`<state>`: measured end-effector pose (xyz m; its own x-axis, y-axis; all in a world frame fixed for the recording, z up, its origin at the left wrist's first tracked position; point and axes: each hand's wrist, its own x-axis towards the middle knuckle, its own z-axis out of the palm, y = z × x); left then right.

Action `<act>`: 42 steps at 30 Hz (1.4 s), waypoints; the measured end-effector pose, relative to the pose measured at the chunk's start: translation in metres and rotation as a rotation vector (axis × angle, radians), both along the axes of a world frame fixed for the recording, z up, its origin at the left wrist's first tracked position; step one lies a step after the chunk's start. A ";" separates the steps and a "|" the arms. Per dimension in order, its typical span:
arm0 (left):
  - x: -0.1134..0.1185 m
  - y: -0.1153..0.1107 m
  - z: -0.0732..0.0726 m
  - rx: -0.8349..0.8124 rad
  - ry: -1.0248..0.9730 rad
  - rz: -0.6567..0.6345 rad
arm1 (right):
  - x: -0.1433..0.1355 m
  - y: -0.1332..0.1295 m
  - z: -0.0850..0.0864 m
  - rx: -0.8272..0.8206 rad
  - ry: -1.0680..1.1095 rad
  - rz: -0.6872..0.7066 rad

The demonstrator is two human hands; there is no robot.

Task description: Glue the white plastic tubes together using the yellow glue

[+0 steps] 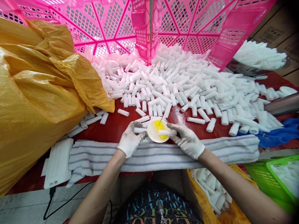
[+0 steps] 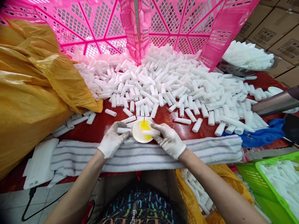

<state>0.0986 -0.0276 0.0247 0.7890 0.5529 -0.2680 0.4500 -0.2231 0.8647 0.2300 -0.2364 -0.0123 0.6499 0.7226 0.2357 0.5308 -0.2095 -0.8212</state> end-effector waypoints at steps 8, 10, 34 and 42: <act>-0.002 -0.004 -0.003 -0.074 -0.048 0.026 | -0.011 -0.003 0.001 0.093 -0.024 0.034; -0.003 -0.004 -0.004 -0.097 -0.051 0.075 | -0.016 -0.006 0.005 0.094 -0.026 0.031; -0.007 -0.051 0.005 -0.717 -0.215 -0.132 | -0.031 -0.015 0.055 0.129 0.363 -0.253; -0.012 -0.052 0.022 -0.681 -0.215 -0.272 | -0.026 -0.013 0.055 0.053 0.406 -0.231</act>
<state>0.0866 -0.0791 0.0464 0.9469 0.0995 -0.3057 0.2620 0.3121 0.9132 0.2035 -0.2493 0.0428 0.8395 0.5420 -0.0384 0.1085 -0.2364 -0.9656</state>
